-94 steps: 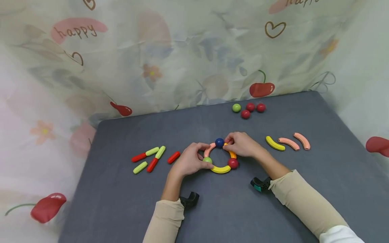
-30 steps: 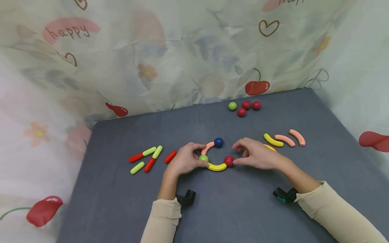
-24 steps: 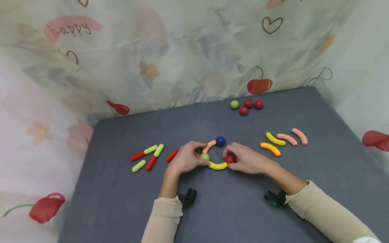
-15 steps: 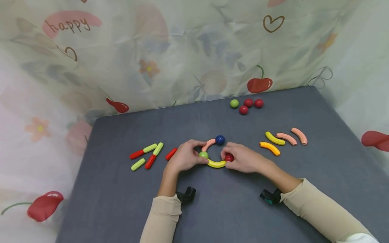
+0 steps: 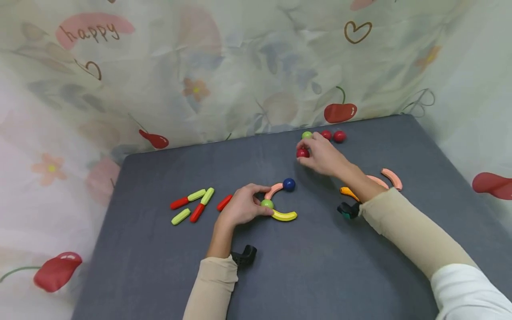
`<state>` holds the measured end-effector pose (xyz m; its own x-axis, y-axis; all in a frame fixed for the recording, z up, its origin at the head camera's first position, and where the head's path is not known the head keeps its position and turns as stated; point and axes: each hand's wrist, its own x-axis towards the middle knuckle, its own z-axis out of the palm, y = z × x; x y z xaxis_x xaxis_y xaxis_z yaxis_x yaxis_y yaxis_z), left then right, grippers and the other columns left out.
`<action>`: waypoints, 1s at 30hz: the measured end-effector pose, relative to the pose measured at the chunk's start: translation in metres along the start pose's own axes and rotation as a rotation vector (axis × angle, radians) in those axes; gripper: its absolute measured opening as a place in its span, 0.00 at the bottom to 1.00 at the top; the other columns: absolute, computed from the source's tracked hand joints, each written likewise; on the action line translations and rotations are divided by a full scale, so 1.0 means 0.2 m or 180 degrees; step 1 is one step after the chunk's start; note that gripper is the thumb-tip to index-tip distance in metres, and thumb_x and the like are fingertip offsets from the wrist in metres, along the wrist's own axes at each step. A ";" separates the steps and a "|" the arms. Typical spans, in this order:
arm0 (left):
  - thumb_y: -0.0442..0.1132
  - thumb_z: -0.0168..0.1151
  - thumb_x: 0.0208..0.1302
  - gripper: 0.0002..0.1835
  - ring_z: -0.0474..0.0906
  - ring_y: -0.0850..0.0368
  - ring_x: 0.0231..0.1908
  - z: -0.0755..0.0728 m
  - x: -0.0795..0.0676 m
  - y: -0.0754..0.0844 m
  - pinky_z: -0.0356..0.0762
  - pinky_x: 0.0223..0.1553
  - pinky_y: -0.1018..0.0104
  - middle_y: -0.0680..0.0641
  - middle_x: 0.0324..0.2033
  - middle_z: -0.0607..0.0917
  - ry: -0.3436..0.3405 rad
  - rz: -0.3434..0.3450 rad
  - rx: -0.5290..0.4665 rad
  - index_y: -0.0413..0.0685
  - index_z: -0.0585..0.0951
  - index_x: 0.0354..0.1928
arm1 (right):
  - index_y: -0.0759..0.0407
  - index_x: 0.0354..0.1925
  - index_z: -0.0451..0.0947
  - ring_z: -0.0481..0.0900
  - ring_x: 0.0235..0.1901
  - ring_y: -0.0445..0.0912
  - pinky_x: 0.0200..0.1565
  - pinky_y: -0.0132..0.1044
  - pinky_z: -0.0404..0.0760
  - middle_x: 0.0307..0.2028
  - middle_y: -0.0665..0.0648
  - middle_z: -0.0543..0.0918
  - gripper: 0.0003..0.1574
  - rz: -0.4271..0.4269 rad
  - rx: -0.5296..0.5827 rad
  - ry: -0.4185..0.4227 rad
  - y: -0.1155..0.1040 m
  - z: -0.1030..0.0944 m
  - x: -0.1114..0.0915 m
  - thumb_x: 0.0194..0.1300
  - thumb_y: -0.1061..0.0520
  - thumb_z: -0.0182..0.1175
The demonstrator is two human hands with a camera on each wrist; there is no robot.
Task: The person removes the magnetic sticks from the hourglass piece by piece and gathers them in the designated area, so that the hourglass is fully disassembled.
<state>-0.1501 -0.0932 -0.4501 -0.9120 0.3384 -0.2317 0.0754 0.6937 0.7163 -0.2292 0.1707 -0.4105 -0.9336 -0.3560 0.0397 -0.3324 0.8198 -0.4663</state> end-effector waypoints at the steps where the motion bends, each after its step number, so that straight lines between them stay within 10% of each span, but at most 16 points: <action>1: 0.47 0.81 0.52 0.34 0.77 0.56 0.35 0.00 0.00 0.00 0.77 0.36 0.65 0.50 0.52 0.82 -0.0006 0.0001 -0.0014 0.58 0.82 0.64 | 0.61 0.54 0.79 0.74 0.47 0.54 0.49 0.47 0.79 0.48 0.63 0.78 0.21 0.0017 -0.0049 0.0021 0.02 0.01 0.05 0.67 0.53 0.68; 13: 0.46 0.80 0.54 0.34 0.78 0.58 0.35 0.02 0.00 0.01 0.77 0.36 0.66 0.49 0.55 0.81 -0.0086 0.0042 -0.0078 0.55 0.81 0.65 | 0.55 0.60 0.74 0.80 0.51 0.56 0.55 0.56 0.80 0.56 0.60 0.77 0.25 0.0380 -0.0452 0.0141 0.14 0.13 0.23 0.69 0.49 0.67; 18: 0.46 0.79 0.56 0.33 0.78 0.58 0.36 0.01 0.01 0.02 0.78 0.37 0.66 0.49 0.54 0.81 -0.0101 0.0033 -0.0032 0.57 0.80 0.65 | 0.57 0.61 0.74 0.80 0.51 0.57 0.56 0.56 0.80 0.57 0.62 0.77 0.25 0.0217 -0.0319 0.0134 0.09 0.09 0.13 0.71 0.50 0.65; 26: 0.48 0.80 0.55 0.34 0.78 0.57 0.36 -0.01 0.01 0.02 0.78 0.38 0.65 0.50 0.55 0.81 -0.0099 0.0015 0.0003 0.58 0.80 0.66 | 0.56 0.60 0.75 0.77 0.39 0.46 0.46 0.39 0.79 0.53 0.58 0.77 0.27 -0.0396 0.0395 -0.0923 -0.03 0.13 -0.11 0.66 0.51 0.68; 30: 0.48 0.80 0.55 0.34 0.78 0.57 0.36 -0.01 0.00 0.00 0.78 0.38 0.66 0.49 0.56 0.80 -0.0077 -0.0035 -0.0001 0.58 0.80 0.65 | 0.55 0.56 0.75 0.75 0.39 0.46 0.45 0.37 0.79 0.50 0.57 0.76 0.22 -0.0383 0.0437 -0.0793 -0.07 0.22 -0.15 0.67 0.53 0.67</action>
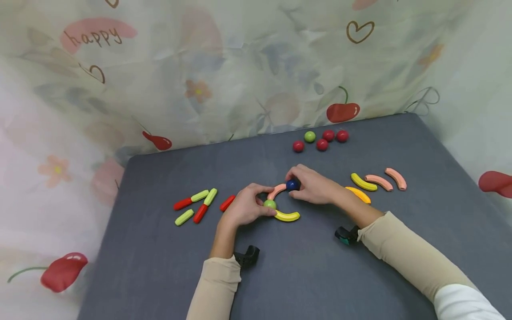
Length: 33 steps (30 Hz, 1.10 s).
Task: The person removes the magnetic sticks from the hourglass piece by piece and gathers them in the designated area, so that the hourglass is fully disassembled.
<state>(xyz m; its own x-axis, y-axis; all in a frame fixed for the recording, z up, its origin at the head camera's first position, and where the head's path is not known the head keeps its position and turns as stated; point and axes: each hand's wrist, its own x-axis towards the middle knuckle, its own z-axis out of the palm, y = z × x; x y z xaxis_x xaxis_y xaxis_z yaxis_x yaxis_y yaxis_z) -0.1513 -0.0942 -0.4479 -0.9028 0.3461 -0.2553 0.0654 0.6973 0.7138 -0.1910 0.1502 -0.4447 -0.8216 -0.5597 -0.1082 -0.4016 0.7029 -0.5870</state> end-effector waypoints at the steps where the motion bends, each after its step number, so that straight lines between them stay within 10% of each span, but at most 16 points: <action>1: 0.48 0.80 0.55 0.34 0.78 0.57 0.35 0.00 0.00 0.00 0.78 0.38 0.66 0.49 0.56 0.80 -0.0004 0.0007 -0.0012 0.58 0.80 0.65 | 0.55 0.55 0.75 0.75 0.39 0.46 0.46 0.38 0.79 0.49 0.57 0.76 0.21 0.0021 -0.0009 0.0069 0.00 0.02 0.00 0.67 0.53 0.67; 7: 0.46 0.79 0.56 0.33 0.78 0.57 0.36 0.01 -0.01 0.00 0.78 0.39 0.65 0.49 0.54 0.80 -0.0040 0.0040 -0.0064 0.58 0.80 0.65 | 0.54 0.46 0.80 0.75 0.40 0.48 0.43 0.40 0.76 0.42 0.55 0.78 0.14 0.0129 -0.0108 0.0285 -0.01 0.06 0.04 0.62 0.54 0.65; 18: 0.46 0.79 0.56 0.34 0.77 0.57 0.39 0.01 -0.02 0.00 0.78 0.40 0.65 0.50 0.51 0.81 -0.0141 0.0014 -0.0084 0.61 0.80 0.66 | 0.52 0.38 0.80 0.74 0.35 0.48 0.37 0.39 0.73 0.36 0.54 0.77 0.10 0.0232 -0.0660 -0.0081 -0.04 -0.02 0.10 0.61 0.49 0.65; 33: 0.44 0.80 0.54 0.32 0.78 0.58 0.42 0.00 -0.02 -0.01 0.80 0.44 0.64 0.52 0.51 0.82 -0.0084 0.0073 -0.0134 0.59 0.82 0.63 | 0.71 0.57 0.75 0.75 0.51 0.61 0.59 0.56 0.76 0.52 0.70 0.78 0.27 0.0886 -0.0447 0.1055 0.23 -0.29 0.18 0.67 0.56 0.68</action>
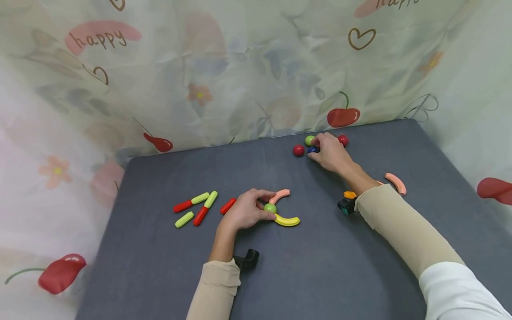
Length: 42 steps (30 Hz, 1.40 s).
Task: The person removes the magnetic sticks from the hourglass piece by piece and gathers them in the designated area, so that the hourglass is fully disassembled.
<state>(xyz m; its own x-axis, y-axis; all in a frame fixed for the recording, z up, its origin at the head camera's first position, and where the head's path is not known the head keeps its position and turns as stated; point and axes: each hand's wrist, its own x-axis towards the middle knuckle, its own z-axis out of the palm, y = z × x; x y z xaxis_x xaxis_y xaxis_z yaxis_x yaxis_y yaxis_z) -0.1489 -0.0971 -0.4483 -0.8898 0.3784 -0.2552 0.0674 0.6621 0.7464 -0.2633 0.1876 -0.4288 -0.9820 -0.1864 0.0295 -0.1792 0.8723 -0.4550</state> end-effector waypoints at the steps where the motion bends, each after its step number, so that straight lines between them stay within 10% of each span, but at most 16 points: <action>1: 0.44 0.80 0.55 0.32 0.78 0.59 0.43 0.00 0.00 0.00 0.80 0.45 0.65 0.53 0.52 0.83 -0.0017 0.0001 -0.0007 0.59 0.82 0.63 | 0.71 0.57 0.74 0.75 0.51 0.61 0.60 0.56 0.76 0.52 0.70 0.78 0.27 0.0039 0.0013 0.0015 0.01 0.01 0.01 0.67 0.56 0.68; 12: 0.44 0.80 0.54 0.26 0.81 0.60 0.42 0.00 0.02 0.01 0.81 0.47 0.64 0.52 0.43 0.85 -0.0027 -0.0115 -0.0171 0.52 0.83 0.56 | 0.68 0.55 0.77 0.75 0.45 0.58 0.50 0.53 0.77 0.46 0.67 0.78 0.22 -0.0045 0.0144 0.0200 -0.04 0.00 -0.10 0.69 0.56 0.66; 19: 0.43 0.80 0.54 0.20 0.82 0.60 0.40 -0.01 0.02 0.00 0.82 0.46 0.63 0.53 0.41 0.87 0.0129 -0.0097 -0.0140 0.53 0.85 0.49 | 0.61 0.51 0.82 0.81 0.45 0.51 0.51 0.48 0.81 0.46 0.59 0.84 0.19 -0.0800 0.0187 -0.0775 -0.24 0.10 -0.30 0.67 0.52 0.68; 23: 0.42 0.80 0.55 0.18 0.83 0.60 0.40 -0.01 0.02 0.00 0.82 0.45 0.64 0.53 0.39 0.88 0.0164 -0.0075 -0.0134 0.54 0.86 0.47 | 0.56 0.49 0.84 0.76 0.37 0.46 0.43 0.39 0.77 0.41 0.54 0.82 0.16 -0.1031 0.0055 -0.0901 -0.32 0.21 -0.37 0.68 0.48 0.68; 32: 0.42 0.80 0.54 0.17 0.82 0.60 0.39 0.01 0.02 0.00 0.82 0.44 0.64 0.54 0.37 0.87 0.0098 -0.0027 -0.0057 0.54 0.86 0.45 | 0.58 0.36 0.79 0.74 0.28 0.47 0.32 0.36 0.72 0.30 0.55 0.78 0.15 -0.0300 -0.0152 -0.0513 -0.29 0.19 -0.37 0.70 0.47 0.65; 42: 0.42 0.79 0.56 0.18 0.81 0.60 0.41 0.01 0.03 -0.01 0.82 0.46 0.63 0.54 0.40 0.86 0.0063 -0.0054 -0.0091 0.56 0.85 0.48 | 0.58 0.39 0.81 0.74 0.27 0.45 0.30 0.36 0.71 0.28 0.54 0.78 0.12 -0.0008 -0.0144 -0.0755 -0.04 -0.02 -0.53 0.65 0.51 0.70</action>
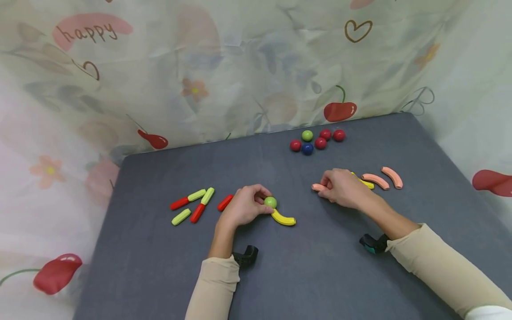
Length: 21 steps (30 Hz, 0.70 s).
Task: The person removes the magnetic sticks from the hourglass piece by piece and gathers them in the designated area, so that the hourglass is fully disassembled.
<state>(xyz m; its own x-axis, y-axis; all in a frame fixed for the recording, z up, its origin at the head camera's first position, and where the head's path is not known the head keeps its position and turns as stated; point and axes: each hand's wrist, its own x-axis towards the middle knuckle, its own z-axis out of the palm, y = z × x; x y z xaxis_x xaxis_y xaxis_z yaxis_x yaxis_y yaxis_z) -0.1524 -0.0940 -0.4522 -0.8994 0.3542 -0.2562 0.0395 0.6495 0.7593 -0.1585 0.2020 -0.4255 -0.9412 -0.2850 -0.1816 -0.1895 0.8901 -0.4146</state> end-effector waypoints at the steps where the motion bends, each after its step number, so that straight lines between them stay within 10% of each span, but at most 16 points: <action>1: 0.42 0.78 0.57 0.18 0.81 0.59 0.42 0.00 0.00 0.00 0.81 0.47 0.63 0.54 0.40 0.86 -0.0005 0.0007 0.0007 0.56 0.85 0.49 | 0.58 0.38 0.82 0.74 0.27 0.45 0.30 0.36 0.71 0.27 0.54 0.79 0.11 0.0001 0.0015 -0.0002 0.03 -0.01 -0.03 0.66 0.52 0.70; 10: 0.44 0.77 0.59 0.19 0.78 0.58 0.41 0.01 -0.01 0.00 0.80 0.45 0.63 0.53 0.44 0.84 0.0059 0.0062 0.0117 0.56 0.86 0.52 | 0.60 0.40 0.84 0.74 0.33 0.47 0.34 0.39 0.74 0.32 0.56 0.80 0.09 -0.0104 -0.0095 0.0206 0.10 -0.03 -0.13 0.64 0.56 0.71; 21: 0.46 0.75 0.61 0.17 0.81 0.59 0.39 0.00 -0.01 0.01 0.81 0.43 0.63 0.53 0.42 0.88 0.0092 0.0078 0.0127 0.55 0.87 0.52 | 0.53 0.43 0.84 0.76 0.37 0.42 0.42 0.35 0.77 0.36 0.50 0.82 0.17 -0.0713 0.0403 -0.0270 -0.23 0.14 -0.06 0.63 0.45 0.72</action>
<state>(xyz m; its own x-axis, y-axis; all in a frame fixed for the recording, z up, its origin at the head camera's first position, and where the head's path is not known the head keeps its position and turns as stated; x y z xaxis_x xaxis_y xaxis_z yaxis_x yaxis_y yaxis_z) -0.1497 -0.0932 -0.4505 -0.9102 0.3510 -0.2200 0.0783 0.6674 0.7405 -0.1313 0.1537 -0.4294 -0.8519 -0.5034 -0.1447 -0.3489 0.7514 -0.5601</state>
